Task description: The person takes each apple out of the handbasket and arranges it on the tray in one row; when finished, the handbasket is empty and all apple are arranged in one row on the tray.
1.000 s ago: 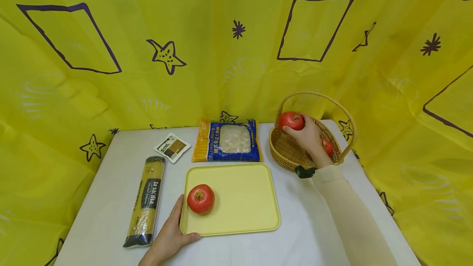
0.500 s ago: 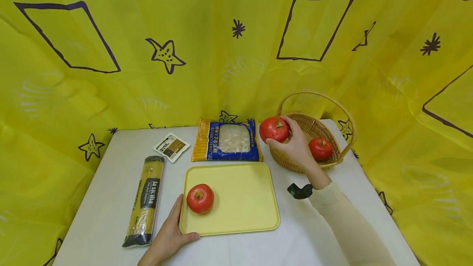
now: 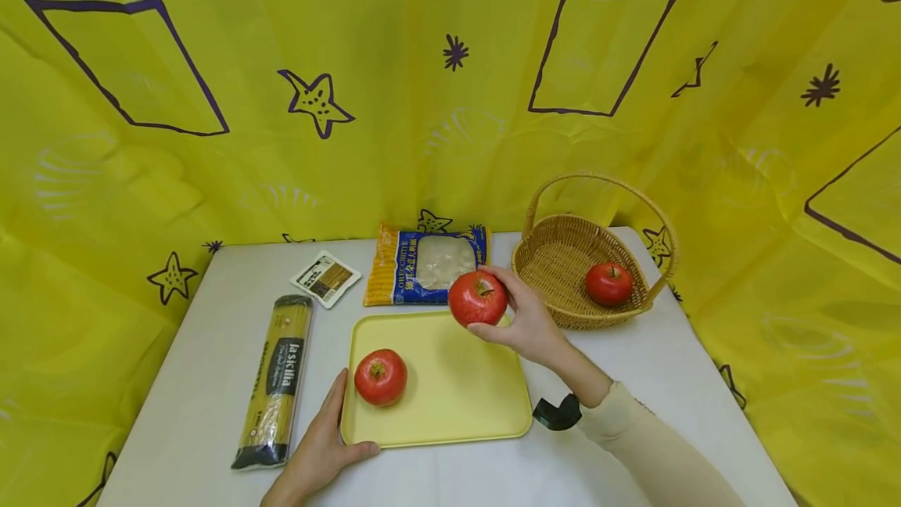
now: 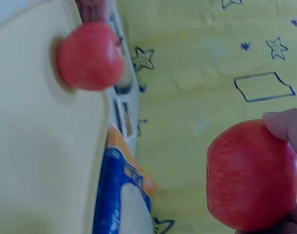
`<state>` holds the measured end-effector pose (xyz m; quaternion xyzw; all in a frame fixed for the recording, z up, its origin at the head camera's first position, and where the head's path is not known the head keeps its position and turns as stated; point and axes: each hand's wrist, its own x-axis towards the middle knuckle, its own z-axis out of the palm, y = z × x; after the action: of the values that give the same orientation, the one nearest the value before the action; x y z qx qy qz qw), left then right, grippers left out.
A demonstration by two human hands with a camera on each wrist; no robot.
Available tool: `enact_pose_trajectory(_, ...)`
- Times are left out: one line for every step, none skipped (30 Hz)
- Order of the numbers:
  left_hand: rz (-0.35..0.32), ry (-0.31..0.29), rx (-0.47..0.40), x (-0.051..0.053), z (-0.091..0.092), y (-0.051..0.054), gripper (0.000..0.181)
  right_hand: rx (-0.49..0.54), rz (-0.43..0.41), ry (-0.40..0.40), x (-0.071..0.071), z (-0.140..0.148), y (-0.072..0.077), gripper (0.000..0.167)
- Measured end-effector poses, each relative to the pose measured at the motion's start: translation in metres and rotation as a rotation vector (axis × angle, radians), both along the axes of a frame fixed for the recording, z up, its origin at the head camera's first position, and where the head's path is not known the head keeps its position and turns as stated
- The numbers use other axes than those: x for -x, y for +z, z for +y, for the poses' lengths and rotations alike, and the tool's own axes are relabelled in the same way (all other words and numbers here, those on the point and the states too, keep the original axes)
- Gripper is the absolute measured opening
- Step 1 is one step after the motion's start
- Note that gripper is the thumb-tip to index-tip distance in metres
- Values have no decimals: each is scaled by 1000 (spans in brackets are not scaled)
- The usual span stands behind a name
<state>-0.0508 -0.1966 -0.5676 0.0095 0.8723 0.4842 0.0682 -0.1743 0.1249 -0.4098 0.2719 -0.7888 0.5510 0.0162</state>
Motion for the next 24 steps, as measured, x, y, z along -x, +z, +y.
enact_pose_trajectory(0,0,-2,0,0,0,134,-9,-5,16,-3,-3,-2,74)
enact_pose_trajectory(0,0,-3,0,0,0,134,-23,-7,25,-6,-5,-5,74)
enact_pose_trajectory(1,0,-5,0,0,0,134,-39,-8,33,-7,-7,-10,74)
enact_pose_trajectory(1,-1,-7,0,0,0,135,-49,-14,43,-8,-9,-17,75)
enact_pose_trajectory(3,-1,-9,0,-1,0,134,-55,-19,56,-8,-11,-24,76)
enact_pose_trajectory(5,-2,-12,1,-1,-1,134,-62,-26,67,-9,-13,-32,77)
enact_pose_trajectory(8,-2,-13,1,-1,-1,134,-67,-33,78,-9,-15,-40,78)
enact_pose_trajectory(11,-4,-14,1,-1,-1,134,-70,-45,89,-9,-16,-49,78)
enact_pose_trajectory(13,-5,-15,1,-1,-1,134,-74,-58,101,-8,-18,-58,79)
enact_pose_trajectory(14,-6,-15,1,-1,-1,134,-77,-73,111,-10,-19,-64,80)
enact_pose_trajectory(15,-6,-14,1,-1,-1,134,-85,-83,119,-11,-20,-69,80)
enact_pose_trajectory(15,-6,-13,1,-1,-1,134,-91,-95,125,-12,-21,-74,80)
enact_pose_trajectory(15,-6,-13,1,-1,-1,134,-98,-103,131,-14,-23,-78,79)
enact_pose_trajectory(14,-6,-15,1,-1,-1,134,-106,-112,137,-15,-24,-82,79)
enact_pose_trajectory(12,-5,-17,1,-1,-1,134,-115,-116,142,-17,-25,-86,78)
enact_pose_trajectory(12,-3,-20,1,-1,-1,134,-126,-115,146,-19,-27,-88,78)
enact_pose_trajectory(14,-2,-24,0,0,-1,133,-136,-112,149,-20,-28,-91,78)
enact_pose_trajectory(19,-2,-27,0,0,-1,133,-144,-108,153,-22,-29,-93,78)
enact_pose_trajectory(25,-1,-28,0,0,-1,133,-153,-102,156,-23,-30,-95,78)
enact_pose_trajectory(34,-2,-29,0,0,-1,132,-160,-98,160,-25,-32,-97,78)
enact_pose_trajectory(42,-3,-26,0,0,-2,132,-167,-96,161,-26,-33,-99,78)
enact_pose_trajectory(52,-5,-24,0,0,-2,131,-175,-93,161,-27,-34,-100,78)
enact_pose_trajectory(60,-7,-20,-1,0,-2,131,-177,-94,162,-28,-34,-101,78)
enact_pose_trajectory(67,-8,-18,-1,0,-2,131,-181,-96,164,-29,-35,-102,78)
